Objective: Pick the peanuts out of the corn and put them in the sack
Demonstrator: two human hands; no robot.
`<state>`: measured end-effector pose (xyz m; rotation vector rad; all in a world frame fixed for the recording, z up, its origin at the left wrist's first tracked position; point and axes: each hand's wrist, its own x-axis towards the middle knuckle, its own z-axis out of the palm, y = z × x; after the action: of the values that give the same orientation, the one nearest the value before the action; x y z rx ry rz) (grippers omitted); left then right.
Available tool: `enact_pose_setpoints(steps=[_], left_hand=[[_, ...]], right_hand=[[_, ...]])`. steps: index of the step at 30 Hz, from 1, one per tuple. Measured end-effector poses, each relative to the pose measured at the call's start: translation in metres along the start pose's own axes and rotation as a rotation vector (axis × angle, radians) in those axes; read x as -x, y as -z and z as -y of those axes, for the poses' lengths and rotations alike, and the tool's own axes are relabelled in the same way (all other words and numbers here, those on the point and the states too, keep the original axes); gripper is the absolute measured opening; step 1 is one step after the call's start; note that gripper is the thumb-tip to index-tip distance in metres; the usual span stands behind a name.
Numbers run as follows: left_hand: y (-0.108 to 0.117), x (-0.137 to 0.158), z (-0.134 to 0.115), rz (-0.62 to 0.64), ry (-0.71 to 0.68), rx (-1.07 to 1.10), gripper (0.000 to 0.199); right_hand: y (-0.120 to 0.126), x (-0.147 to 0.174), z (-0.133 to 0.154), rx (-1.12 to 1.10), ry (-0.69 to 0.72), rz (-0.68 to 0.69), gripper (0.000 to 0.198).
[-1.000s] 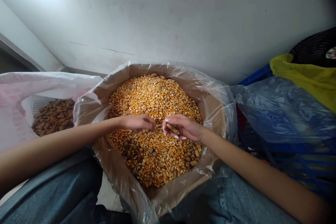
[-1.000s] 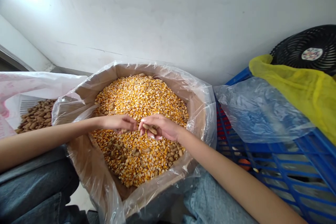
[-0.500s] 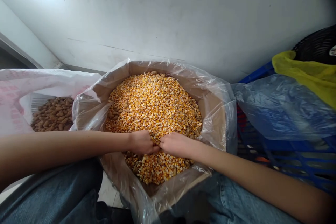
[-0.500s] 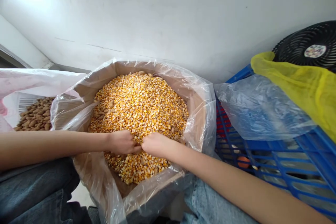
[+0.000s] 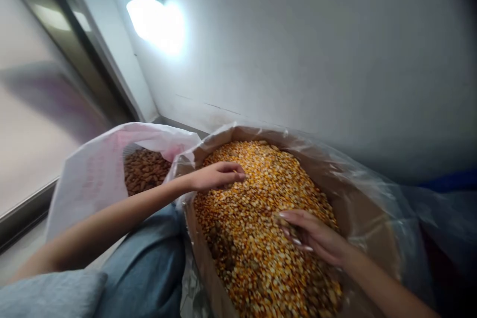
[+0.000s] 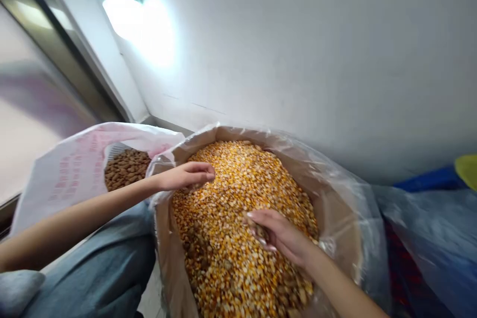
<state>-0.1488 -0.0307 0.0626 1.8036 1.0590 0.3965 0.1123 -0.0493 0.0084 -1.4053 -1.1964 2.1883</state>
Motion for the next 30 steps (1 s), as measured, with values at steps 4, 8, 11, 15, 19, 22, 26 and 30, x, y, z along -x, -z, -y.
enact_pose_setpoints(steps=[4,8,11,15,19,22,26,30], left_hand=[[0.06,0.075,0.04,-0.461,0.291,-0.361,0.039],[0.092,0.134,0.084,-0.777,0.493,-0.717,0.053],[0.093,0.15,0.084,-0.971,0.385,-0.684,0.052],[0.078,0.149,0.059,-1.054,0.235,-0.445,0.05],[0.063,0.141,0.042,-1.034,0.07,-0.224,0.045],[0.052,0.126,0.033,-0.805,0.003,-0.256,0.035],[0.028,0.083,0.017,-0.338,-0.08,-0.543,0.027],[-0.023,0.027,0.015,0.1,-0.214,-0.823,0.022]], right_hand=[[-0.013,0.002,0.017,-0.202,-0.011,0.02,0.021],[-0.066,-0.011,0.067,-0.119,0.021,0.111,0.017],[-0.138,-0.044,0.11,0.001,0.108,0.249,0.016],[-0.224,-0.097,0.141,0.153,0.222,0.315,0.034],[-0.223,-0.106,0.138,0.752,0.627,0.002,0.046],[-0.167,-0.078,0.114,1.158,0.954,-0.133,0.023],[-0.087,-0.029,0.057,1.503,0.751,-0.018,0.019],[-0.062,-0.006,-0.001,1.793,0.567,0.101,0.018]])
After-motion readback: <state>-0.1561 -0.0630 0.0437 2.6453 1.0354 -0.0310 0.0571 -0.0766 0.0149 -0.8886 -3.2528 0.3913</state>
